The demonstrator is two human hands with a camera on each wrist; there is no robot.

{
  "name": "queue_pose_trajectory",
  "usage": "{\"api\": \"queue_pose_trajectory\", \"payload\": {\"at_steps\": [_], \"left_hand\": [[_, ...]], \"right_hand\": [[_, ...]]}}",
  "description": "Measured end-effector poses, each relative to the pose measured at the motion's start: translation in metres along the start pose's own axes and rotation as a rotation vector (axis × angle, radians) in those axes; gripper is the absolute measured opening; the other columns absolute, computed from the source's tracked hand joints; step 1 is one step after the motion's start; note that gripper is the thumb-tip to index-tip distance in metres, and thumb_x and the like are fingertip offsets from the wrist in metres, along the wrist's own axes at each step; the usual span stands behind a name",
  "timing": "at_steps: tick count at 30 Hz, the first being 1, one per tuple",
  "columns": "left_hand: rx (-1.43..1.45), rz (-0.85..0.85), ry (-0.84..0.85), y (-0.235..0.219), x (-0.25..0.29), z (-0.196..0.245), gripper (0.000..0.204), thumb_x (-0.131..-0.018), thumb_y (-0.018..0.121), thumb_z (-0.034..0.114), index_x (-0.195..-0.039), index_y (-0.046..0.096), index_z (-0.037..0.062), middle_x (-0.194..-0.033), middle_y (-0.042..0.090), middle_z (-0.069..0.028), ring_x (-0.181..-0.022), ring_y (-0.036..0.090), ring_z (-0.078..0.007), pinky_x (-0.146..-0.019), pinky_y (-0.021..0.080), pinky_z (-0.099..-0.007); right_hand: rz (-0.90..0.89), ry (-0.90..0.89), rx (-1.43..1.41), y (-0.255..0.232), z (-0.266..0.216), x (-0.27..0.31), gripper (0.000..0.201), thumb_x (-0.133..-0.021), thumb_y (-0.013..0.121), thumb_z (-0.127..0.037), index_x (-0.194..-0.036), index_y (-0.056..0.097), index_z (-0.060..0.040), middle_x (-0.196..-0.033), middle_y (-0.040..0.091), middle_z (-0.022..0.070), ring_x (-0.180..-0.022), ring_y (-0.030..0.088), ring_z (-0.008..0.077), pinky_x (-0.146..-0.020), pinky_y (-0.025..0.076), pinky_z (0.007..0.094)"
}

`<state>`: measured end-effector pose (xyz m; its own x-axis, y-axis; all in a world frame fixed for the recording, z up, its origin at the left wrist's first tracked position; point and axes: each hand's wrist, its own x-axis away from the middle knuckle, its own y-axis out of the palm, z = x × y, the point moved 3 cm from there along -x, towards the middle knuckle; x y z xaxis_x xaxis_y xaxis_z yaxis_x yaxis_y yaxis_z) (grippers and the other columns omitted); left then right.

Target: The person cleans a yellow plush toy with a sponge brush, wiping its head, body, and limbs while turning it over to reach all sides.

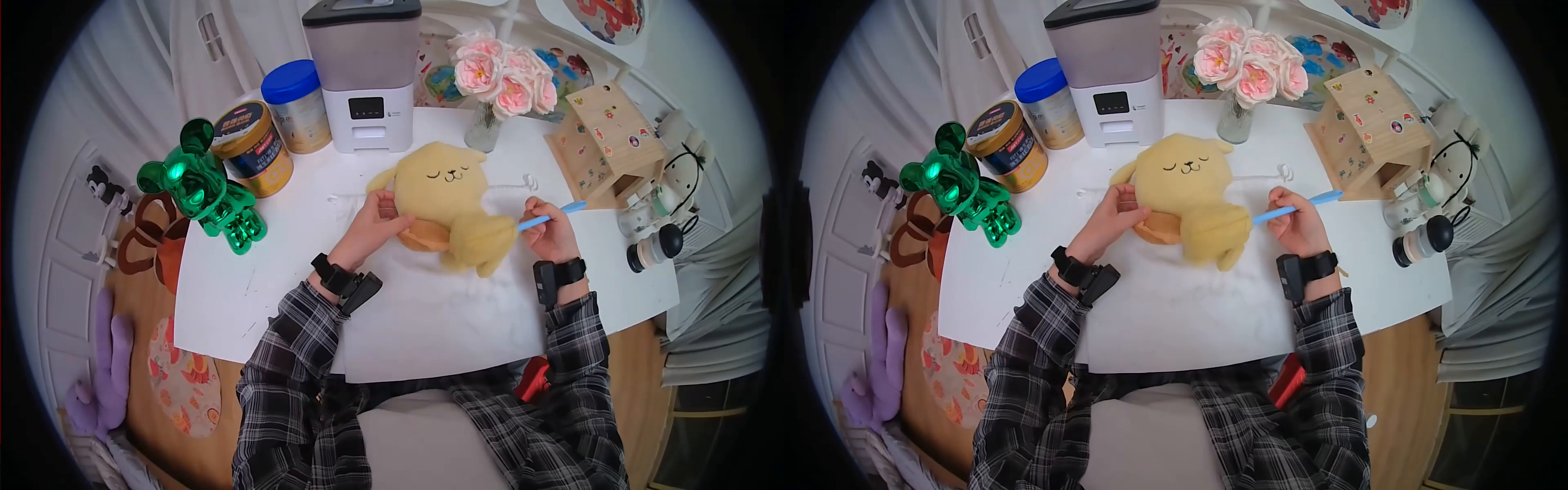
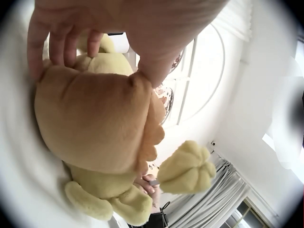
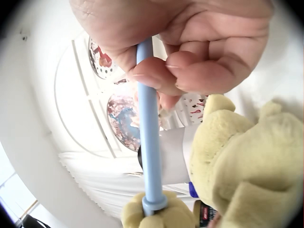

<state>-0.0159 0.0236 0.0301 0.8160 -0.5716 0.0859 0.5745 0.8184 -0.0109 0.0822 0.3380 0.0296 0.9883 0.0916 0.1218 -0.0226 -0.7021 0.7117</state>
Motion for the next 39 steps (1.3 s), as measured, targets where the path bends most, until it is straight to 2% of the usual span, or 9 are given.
{"api": "queue_pose_trajectory", "payload": {"at_steps": [3, 7, 15, 18, 21, 25, 34, 37, 39], "left_hand": [[-0.043, -0.069, -0.063, -0.002, -0.006, -0.010, 0.055, -0.083, 0.066, 0.013, -0.128, 0.038, -0.0004, -0.117, 0.053, -0.0074, -0.113, 0.050, -0.0152, -0.096, 0.041, -0.0288], [0.115, -0.250, -0.027, 0.004, -0.005, -0.013, 0.062, -0.080, 0.065, 0.008, -0.134, 0.035, 0.0002, -0.122, 0.054, -0.0062, -0.115, 0.049, -0.0128, -0.098, 0.040, -0.0293], [0.135, -0.201, 0.070, 0.020, 0.002, -0.010, 0.072, -0.078, 0.068, 0.007, -0.140, 0.031, 0.0022, -0.133, 0.049, -0.0081, -0.122, 0.047, -0.0168, -0.102, 0.038, -0.0301], [0.158, -0.186, 0.080, 0.023, 0.005, -0.009, 0.071, -0.080, 0.069, 0.010, -0.140, 0.031, 0.0023, -0.134, 0.048, -0.0081, -0.123, 0.047, -0.0167, -0.102, 0.038, -0.0303], [0.174, -0.190, 0.070, 0.023, 0.004, -0.015, 0.068, -0.083, 0.068, 0.012, -0.140, 0.031, 0.0027, -0.134, 0.048, -0.0075, -0.123, 0.047, -0.0163, -0.102, 0.038, -0.0306], [0.211, -0.201, 0.044, 0.021, 0.005, -0.018, 0.064, -0.085, 0.066, 0.011, -0.139, 0.032, 0.0025, -0.134, 0.049, -0.0070, -0.122, 0.048, -0.0158, -0.102, 0.039, -0.0305], [0.185, -0.231, 0.038, 0.020, 0.004, -0.023, 0.060, -0.086, 0.065, 0.011, -0.137, 0.035, 0.0022, -0.130, 0.053, -0.0066, -0.117, 0.052, -0.0152, -0.099, 0.042, -0.0300], [0.150, -0.213, 0.058, 0.019, 0.003, -0.024, 0.059, -0.087, 0.065, 0.011, -0.137, 0.035, 0.0021, -0.129, 0.053, -0.0065, -0.117, 0.053, -0.0146, -0.099, 0.043, -0.0298], [0.138, -0.214, 0.059, 0.018, 0.001, -0.029, 0.059, -0.087, 0.065, 0.011, -0.137, 0.035, 0.0022, -0.130, 0.053, -0.0065, -0.117, 0.052, -0.0147, -0.099, 0.042, -0.0299]], "right_hand": [[-0.063, -0.128, -0.091, 0.020, 0.003, -0.009, 0.009, -0.088, 0.050, -0.009, -0.093, 0.054, -0.0025, -0.059, 0.044, -0.0025, -0.054, 0.043, 0.0076, -0.052, 0.039, 0.0223], [0.155, -0.133, -0.043, 0.034, 0.034, -0.021, 0.009, -0.089, 0.050, -0.010, -0.093, 0.054, -0.0029, -0.062, 0.044, -0.0019, -0.057, 0.043, 0.0082, -0.054, 0.039, 0.0239], [-0.158, -0.178, 0.162, 0.015, 0.041, -0.020, 0.004, -0.085, 0.049, -0.006, -0.083, 0.052, -0.0038, -0.057, 0.039, -0.0014, -0.055, 0.040, 0.0111, -0.053, 0.035, 0.0239], [-0.280, -0.244, 0.004, 0.012, 0.035, -0.018, 0.007, -0.088, 0.049, -0.010, -0.086, 0.052, -0.0038, -0.060, 0.041, -0.0003, -0.057, 0.040, 0.0115, -0.055, 0.038, 0.0246], [-0.073, -0.342, -0.219, 0.021, 0.031, -0.011, 0.011, -0.092, 0.049, -0.014, -0.091, 0.053, -0.0045, -0.065, 0.044, 0.0003, -0.060, 0.041, 0.0118, -0.057, 0.040, 0.0257], [0.026, -0.316, -0.141, 0.016, 0.030, -0.012, 0.011, -0.093, 0.049, -0.016, -0.096, 0.054, -0.0059, -0.067, 0.043, 0.0003, -0.062, 0.042, 0.0120, -0.059, 0.041, 0.0259], [-0.152, -0.238, 0.082, 0.005, 0.022, -0.010, 0.008, -0.081, 0.047, -0.006, -0.075, 0.051, -0.0042, -0.053, 0.038, 0.0003, -0.055, 0.037, 0.0121, -0.050, 0.031, 0.0247], [-0.252, -0.300, -0.025, 0.010, 0.017, -0.007, 0.007, -0.084, 0.048, -0.008, -0.082, 0.054, -0.0042, -0.057, 0.041, 0.0008, -0.057, 0.039, 0.0124, -0.052, 0.035, 0.0254], [-0.093, -0.352, -0.143, 0.015, 0.018, -0.005, 0.008, -0.086, 0.049, -0.010, -0.087, 0.054, -0.0042, -0.061, 0.043, 0.0012, -0.059, 0.041, 0.0126, -0.054, 0.039, 0.0260]]}}
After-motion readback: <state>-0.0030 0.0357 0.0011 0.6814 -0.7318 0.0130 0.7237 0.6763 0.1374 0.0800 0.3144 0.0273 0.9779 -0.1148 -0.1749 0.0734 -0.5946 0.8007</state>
